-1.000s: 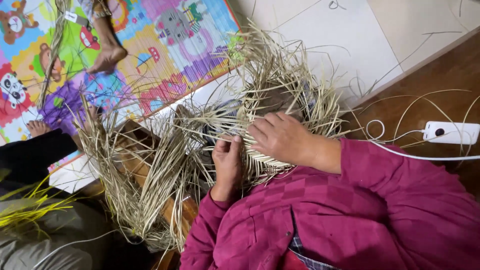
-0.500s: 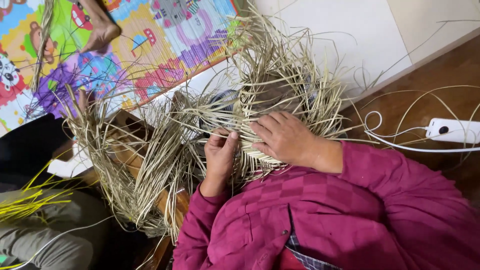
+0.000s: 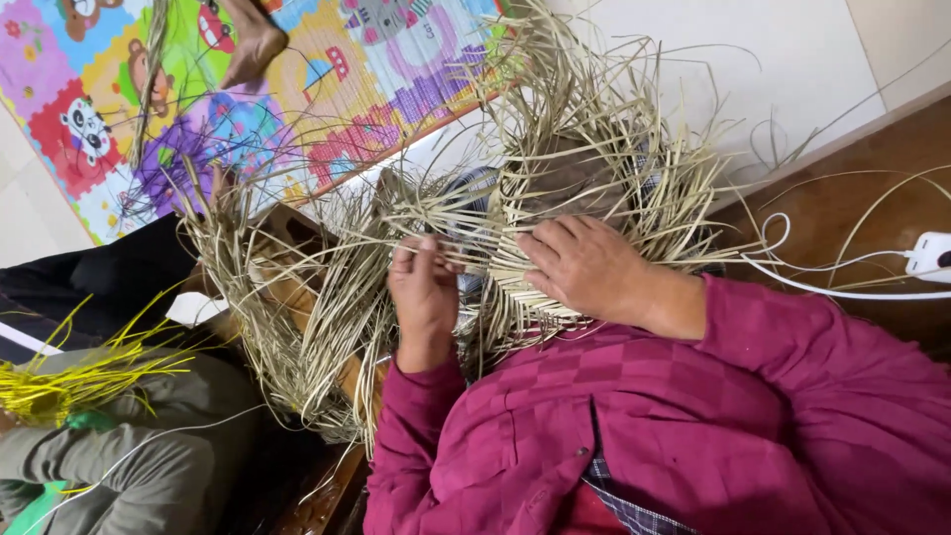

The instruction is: Weaving dried straw into a circular object, possibly a basket or hat, using hands and a small weaving tool.

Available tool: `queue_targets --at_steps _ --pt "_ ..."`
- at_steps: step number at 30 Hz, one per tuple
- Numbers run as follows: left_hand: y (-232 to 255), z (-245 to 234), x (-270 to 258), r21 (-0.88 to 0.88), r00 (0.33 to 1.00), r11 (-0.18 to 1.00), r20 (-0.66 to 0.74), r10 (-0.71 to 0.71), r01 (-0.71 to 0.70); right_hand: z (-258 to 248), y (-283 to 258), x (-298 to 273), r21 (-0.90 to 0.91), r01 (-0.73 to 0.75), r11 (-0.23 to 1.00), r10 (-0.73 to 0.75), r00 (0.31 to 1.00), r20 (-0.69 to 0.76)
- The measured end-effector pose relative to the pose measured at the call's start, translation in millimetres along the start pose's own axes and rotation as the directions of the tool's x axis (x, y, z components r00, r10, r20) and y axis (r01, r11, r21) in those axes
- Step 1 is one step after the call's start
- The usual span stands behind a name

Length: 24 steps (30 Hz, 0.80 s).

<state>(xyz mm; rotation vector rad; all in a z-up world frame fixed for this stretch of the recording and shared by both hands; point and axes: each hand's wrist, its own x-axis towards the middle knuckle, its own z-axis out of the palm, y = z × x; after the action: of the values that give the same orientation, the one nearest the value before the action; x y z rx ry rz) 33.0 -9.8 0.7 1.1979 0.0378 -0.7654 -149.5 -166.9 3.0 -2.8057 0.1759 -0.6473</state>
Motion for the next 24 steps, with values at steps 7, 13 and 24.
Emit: queue_targets --at_steps 7,13,24 --pt "-7.9 -9.3 -19.0 0.318 0.975 0.945 0.223 -0.002 -0.071 -17.0 -1.8 5.4 0.041 -0.013 0.999 0.013 1.0 0.012" --pt "-16.4 29.3 -29.8 0.5 0.96 0.855 0.281 -0.015 -0.133 -20.8 -2.9 6.3 0.055 0.0 0.999 -0.001 1.0 0.024" --pt "2.8 56.7 -37.1 0.445 0.98 0.894 0.197 -0.042 -0.052 -42.2 5.5 10.8 -0.098 -0.221 0.97 0.242 0.907 0.345"
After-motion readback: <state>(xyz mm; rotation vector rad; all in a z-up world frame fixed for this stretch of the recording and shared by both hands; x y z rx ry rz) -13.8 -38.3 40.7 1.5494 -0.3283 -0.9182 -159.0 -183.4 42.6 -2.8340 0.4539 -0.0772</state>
